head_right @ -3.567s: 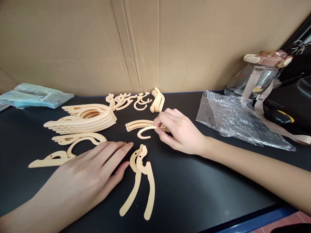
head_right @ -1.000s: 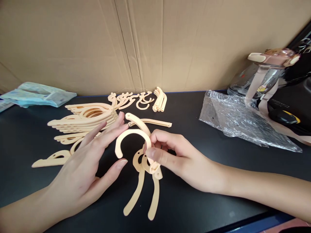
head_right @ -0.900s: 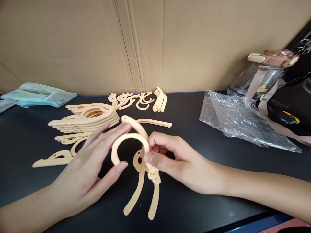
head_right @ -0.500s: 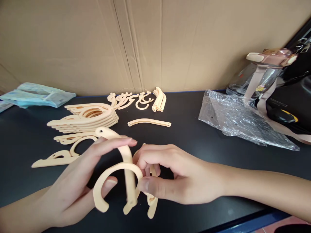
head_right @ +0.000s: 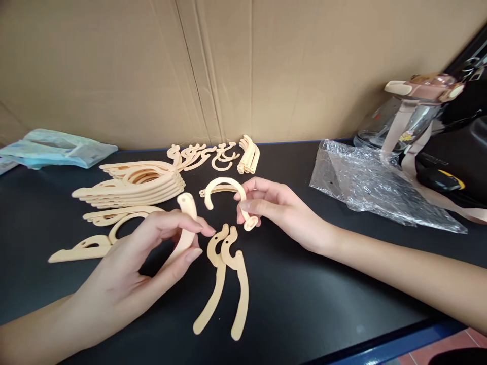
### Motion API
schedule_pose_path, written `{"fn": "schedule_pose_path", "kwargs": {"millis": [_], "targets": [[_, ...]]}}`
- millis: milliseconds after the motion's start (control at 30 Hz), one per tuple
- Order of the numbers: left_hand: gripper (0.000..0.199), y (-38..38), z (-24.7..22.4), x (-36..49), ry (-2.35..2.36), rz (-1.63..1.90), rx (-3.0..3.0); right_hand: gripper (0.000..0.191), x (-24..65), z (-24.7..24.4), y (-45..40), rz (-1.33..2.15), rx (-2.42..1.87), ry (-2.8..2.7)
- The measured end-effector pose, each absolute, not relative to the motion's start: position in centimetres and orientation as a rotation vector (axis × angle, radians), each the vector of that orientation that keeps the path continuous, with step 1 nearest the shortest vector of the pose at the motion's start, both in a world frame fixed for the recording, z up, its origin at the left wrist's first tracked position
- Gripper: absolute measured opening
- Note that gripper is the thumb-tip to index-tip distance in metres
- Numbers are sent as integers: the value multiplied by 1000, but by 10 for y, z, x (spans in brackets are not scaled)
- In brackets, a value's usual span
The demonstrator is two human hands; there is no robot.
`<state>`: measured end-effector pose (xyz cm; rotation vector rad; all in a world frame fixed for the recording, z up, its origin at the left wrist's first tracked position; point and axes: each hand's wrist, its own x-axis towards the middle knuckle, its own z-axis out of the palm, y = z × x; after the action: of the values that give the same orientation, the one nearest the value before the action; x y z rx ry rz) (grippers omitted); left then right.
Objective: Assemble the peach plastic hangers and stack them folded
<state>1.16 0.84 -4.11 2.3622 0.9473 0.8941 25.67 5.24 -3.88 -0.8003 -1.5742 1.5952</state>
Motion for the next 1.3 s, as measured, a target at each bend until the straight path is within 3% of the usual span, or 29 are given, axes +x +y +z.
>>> {"fn": "schedule_pose_path", "kwargs": {"millis": [333,500,767,1033,1300], "targets": [[13,10,-45,13,881,802,2534,7,258,-37,59,1616,-897,-1566],[21,10,-50,14,950,825,2690,20,258,-37,60,1655,-896,-1514],[22,13,-46,16,1120,810,2962,19,260,-39,62,1651,-881,-1516],[24,14,-49,14,1079,826,3066,56,261,-40,61,1696,-846,-1462],[23,16,-42,14,978,651,3151,59,260,-38,64,1760,-804,-1404]]}}
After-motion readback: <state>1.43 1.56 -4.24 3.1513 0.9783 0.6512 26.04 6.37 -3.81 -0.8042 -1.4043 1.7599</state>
